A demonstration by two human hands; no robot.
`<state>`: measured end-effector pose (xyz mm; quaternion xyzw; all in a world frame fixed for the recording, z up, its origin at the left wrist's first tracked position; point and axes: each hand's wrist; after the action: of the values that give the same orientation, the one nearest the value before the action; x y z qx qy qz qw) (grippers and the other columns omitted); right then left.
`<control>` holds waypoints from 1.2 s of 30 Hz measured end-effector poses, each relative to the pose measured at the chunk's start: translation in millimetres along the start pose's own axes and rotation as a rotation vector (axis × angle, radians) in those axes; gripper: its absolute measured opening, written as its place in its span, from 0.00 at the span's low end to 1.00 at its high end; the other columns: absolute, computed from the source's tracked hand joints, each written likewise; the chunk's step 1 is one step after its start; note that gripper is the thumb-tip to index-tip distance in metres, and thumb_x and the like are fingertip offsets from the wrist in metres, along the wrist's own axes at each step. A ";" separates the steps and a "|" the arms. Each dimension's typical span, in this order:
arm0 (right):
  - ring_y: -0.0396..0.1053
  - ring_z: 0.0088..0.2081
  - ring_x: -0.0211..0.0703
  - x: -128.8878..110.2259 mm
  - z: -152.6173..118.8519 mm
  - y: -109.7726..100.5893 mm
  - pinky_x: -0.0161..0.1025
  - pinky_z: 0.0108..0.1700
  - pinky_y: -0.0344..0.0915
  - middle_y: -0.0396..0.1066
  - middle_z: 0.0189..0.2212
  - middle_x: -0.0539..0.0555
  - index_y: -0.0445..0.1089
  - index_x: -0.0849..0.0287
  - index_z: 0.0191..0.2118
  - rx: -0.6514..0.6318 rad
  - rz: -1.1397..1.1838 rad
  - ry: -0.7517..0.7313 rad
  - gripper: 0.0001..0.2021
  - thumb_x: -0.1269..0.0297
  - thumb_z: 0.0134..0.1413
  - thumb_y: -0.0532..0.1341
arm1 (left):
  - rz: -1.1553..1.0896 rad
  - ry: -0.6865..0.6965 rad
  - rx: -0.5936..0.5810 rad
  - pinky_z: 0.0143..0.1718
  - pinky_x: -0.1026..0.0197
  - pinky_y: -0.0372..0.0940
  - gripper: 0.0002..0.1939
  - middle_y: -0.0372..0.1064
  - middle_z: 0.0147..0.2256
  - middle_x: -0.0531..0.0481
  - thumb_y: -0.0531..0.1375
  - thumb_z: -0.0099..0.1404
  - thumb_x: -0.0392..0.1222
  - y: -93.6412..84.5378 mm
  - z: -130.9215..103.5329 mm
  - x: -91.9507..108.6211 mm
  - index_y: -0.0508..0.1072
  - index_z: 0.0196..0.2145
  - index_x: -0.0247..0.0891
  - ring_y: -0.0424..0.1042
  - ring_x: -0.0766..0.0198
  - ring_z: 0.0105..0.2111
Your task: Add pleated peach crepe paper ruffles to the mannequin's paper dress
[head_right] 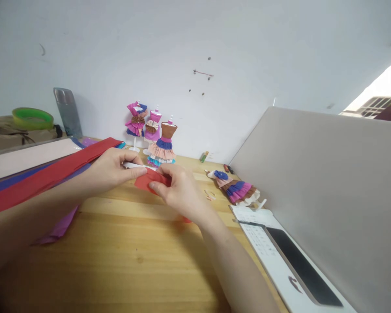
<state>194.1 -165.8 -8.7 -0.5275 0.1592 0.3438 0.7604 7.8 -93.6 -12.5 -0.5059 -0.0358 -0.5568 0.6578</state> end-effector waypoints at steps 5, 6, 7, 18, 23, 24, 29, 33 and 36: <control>0.52 0.22 0.34 -9.2 -5.5 -0.3 0.34 0.24 0.48 0.55 0.18 0.45 0.59 0.58 0.21 0.124 -0.008 -0.070 0.12 0.63 0.51 0.60 | 0.099 0.131 0.120 0.29 0.64 0.57 0.10 0.70 0.27 0.54 0.59 0.64 0.46 4.5 -5.7 1.5 0.74 0.29 0.39 0.64 0.67 0.27; 0.53 0.22 0.34 -10.4 -6.3 -0.2 0.34 0.24 0.49 0.57 0.18 0.45 0.61 0.58 0.22 0.159 -0.011 -0.091 0.11 0.64 0.51 0.60 | 0.107 0.148 0.137 0.30 0.64 0.57 0.10 0.70 0.27 0.54 0.59 0.64 0.45 5.1 -6.6 2.5 0.74 0.29 0.39 0.64 0.67 0.28; 0.54 0.23 0.34 -11.2 -6.9 0.1 0.34 0.25 0.51 0.59 0.19 0.46 0.63 0.58 0.23 0.187 -0.010 -0.106 0.09 0.65 0.51 0.61 | 0.111 0.163 0.151 0.30 0.64 0.57 0.10 0.70 0.27 0.54 0.59 0.65 0.45 5.4 -7.4 3.8 0.74 0.29 0.38 0.64 0.68 0.28; 0.60 0.25 0.35 -12.8 -10.2 0.9 0.34 0.28 0.56 0.66 0.23 0.47 0.68 0.59 0.27 0.204 0.040 -0.220 0.05 0.70 0.54 0.59 | 0.093 0.284 0.170 0.31 0.65 0.56 0.06 0.70 0.28 0.55 0.59 0.63 0.36 3.8 -7.9 11.9 0.72 0.28 0.37 0.64 0.69 0.28; 0.61 0.25 0.35 -18.6 -12.3 0.6 0.33 0.28 0.57 0.69 0.24 0.48 0.70 0.59 0.29 0.215 0.026 -0.284 0.06 0.70 0.55 0.59 | 0.119 0.237 0.150 0.30 0.65 0.54 0.07 0.69 0.26 0.55 0.60 0.63 0.38 1.5 -8.8 14.6 0.73 0.27 0.37 0.63 0.69 0.27; 0.61 0.25 0.34 -19.1 -12.7 0.8 0.33 0.27 0.57 0.69 0.23 0.48 0.70 0.59 0.29 0.216 0.024 -0.294 0.06 0.70 0.56 0.59 | 0.126 0.226 0.143 0.30 0.64 0.54 0.07 0.69 0.26 0.55 0.60 0.63 0.39 1.1 -8.8 15.5 0.73 0.27 0.37 0.63 0.69 0.27; 0.64 0.26 0.36 -16.8 -13.1 1.6 0.34 0.28 0.59 0.71 0.24 0.48 0.73 0.58 0.31 0.231 0.080 -0.288 0.05 0.69 0.56 0.60 | 0.152 0.201 0.141 0.30 0.64 0.54 0.06 0.70 0.27 0.54 0.59 0.62 0.38 -0.8 -9.4 17.9 0.74 0.28 0.37 0.63 0.68 0.27; 0.69 0.30 0.38 -14.4 -12.2 2.9 0.34 0.31 0.63 0.75 0.28 0.50 0.74 0.59 0.33 0.245 0.132 -0.272 0.05 0.71 0.54 0.60 | 0.156 0.212 0.131 0.30 0.64 0.55 0.07 0.70 0.27 0.54 0.59 0.63 0.38 -1.5 -10.5 17.3 0.74 0.29 0.38 0.64 0.68 0.27; 0.67 0.27 0.37 -14.6 -12.0 3.0 0.34 0.29 0.62 0.73 0.25 0.49 0.74 0.59 0.31 0.241 0.101 -0.301 0.05 0.71 0.54 0.60 | 0.166 0.233 0.132 0.30 0.65 0.55 0.07 0.71 0.28 0.54 0.59 0.64 0.39 -1.4 -10.8 17.1 0.75 0.30 0.38 0.64 0.69 0.28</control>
<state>183.1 -181.2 -6.6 -0.3666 0.1102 0.4348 0.8151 7.6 -113.0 -6.4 -0.3948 0.0463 -0.5521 0.7329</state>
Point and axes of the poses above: each hand's wrist, its own z-axis towards the middle knuckle, its own y-axis out of the palm, x = y × z
